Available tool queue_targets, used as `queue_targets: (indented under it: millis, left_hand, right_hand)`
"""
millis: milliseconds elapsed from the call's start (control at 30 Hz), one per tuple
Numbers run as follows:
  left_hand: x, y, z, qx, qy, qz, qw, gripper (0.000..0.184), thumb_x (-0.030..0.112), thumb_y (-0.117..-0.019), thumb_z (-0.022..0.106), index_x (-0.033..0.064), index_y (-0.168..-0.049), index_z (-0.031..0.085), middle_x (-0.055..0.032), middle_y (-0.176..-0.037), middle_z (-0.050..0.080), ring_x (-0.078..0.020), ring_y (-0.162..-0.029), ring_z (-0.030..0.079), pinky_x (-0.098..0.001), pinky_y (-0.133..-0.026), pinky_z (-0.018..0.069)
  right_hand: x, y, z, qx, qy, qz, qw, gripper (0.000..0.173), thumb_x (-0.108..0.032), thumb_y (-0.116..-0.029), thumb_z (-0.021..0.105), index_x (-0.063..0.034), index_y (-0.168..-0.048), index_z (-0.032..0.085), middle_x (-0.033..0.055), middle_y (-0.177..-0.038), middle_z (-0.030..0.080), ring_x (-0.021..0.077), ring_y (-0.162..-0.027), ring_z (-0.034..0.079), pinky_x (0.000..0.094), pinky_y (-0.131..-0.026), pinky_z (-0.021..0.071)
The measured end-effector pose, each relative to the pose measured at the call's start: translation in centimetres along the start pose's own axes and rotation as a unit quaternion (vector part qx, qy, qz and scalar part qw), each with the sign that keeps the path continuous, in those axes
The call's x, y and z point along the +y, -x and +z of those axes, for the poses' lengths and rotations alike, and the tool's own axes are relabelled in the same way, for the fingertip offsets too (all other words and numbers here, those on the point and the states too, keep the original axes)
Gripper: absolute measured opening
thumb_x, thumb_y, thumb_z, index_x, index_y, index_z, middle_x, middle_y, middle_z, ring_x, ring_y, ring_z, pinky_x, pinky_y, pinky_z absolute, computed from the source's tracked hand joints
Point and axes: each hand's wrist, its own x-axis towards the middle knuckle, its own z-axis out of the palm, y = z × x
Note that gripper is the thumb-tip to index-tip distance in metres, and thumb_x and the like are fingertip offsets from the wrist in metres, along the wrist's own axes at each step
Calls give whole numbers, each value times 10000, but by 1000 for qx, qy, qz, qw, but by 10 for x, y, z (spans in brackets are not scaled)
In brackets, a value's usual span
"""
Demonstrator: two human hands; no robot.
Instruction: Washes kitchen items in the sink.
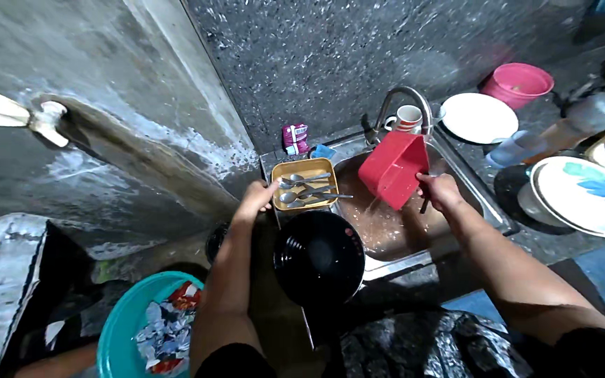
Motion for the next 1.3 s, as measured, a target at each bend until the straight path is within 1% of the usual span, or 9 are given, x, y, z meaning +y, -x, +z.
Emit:
queue_targets:
  millis: [67,200,500,600,733,933,1033,1167,1300]
  left_hand:
    - [-5,-16,27,-63,27,-42,997,674,580,-1035,519,-8,-1362,571,-289,-1079,695,-373,-819,728,-533,-777,609]
    - [-4,-20,42,-21,10,-71,997,390,296,-1099,461,5,-1333,570,-225,-1014,681,-262,-670,682,-430,-650,597]
    - [2,6,-5,69,70,-66,993,371,276,-1108,439,-23,-1263,594,-181,-900,688,-206,-590,659,-373,-590,587]
    - [12,18,-25,97,74,-60,991,376,289,-1112,432,-19,-1256,592,-178,-900,684,-208,-585,658,-381,-585,592]
    - [32,40,-41,109,59,-57,991,373,294,-1111,435,-5,-1261,601,-169,-906,682,-200,-590,651,-374,-590,584]
    - [29,39,-26,75,62,-67,993,331,236,-1080,467,-21,-1247,591,-163,-859,685,-181,-555,643,-344,-555,575]
    - [23,34,-12,52,51,-75,994,322,235,-1070,483,-20,-1231,597,-152,-830,675,-172,-545,629,-333,-546,561]
    - [26,28,3,28,61,-69,995,332,241,-1072,489,6,-1274,607,-174,-908,686,-193,-581,639,-354,-568,566]
    - [35,22,11,9,36,-77,996,346,271,-1070,493,1,-1264,590,-176,-912,682,-197,-594,649,-360,-582,572]
  right_hand:
    - [-4,7,-1,12,45,-6,999,221,-242,-1030,620,-31,-969,594,12,-665,593,101,-509,561,282,-527,520]
    - [-5,17,4,-1,76,-6,997,192,-203,-1023,617,-27,-953,589,18,-642,582,98,-478,541,274,-487,498]
    - [-21,7,39,-3,190,-28,981,275,-246,-1003,610,28,-1015,626,138,-793,636,225,-616,609,441,-628,542]
    - [-36,9,64,-46,228,-76,970,295,-272,-996,630,4,-1095,665,188,-854,663,300,-669,634,527,-653,538]
    - [-74,29,110,-125,288,-110,943,266,-214,-999,629,43,-1037,689,236,-888,678,366,-754,658,591,-727,532]
    - [-77,22,168,-234,277,-63,930,278,-279,-1020,619,-8,-988,670,68,-731,629,144,-553,541,355,-559,488]
    - [-72,18,177,-264,220,-44,938,252,-268,-1051,575,-29,-1056,654,33,-752,639,91,-542,535,284,-527,482]
    - [-94,16,163,-203,213,-122,948,253,-185,-1058,545,12,-1173,655,163,-944,651,241,-737,605,461,-708,537]
    - [-145,45,159,-227,356,-255,870,289,-165,-1063,535,-21,-1266,681,240,-1116,696,383,-956,691,614,-883,537]
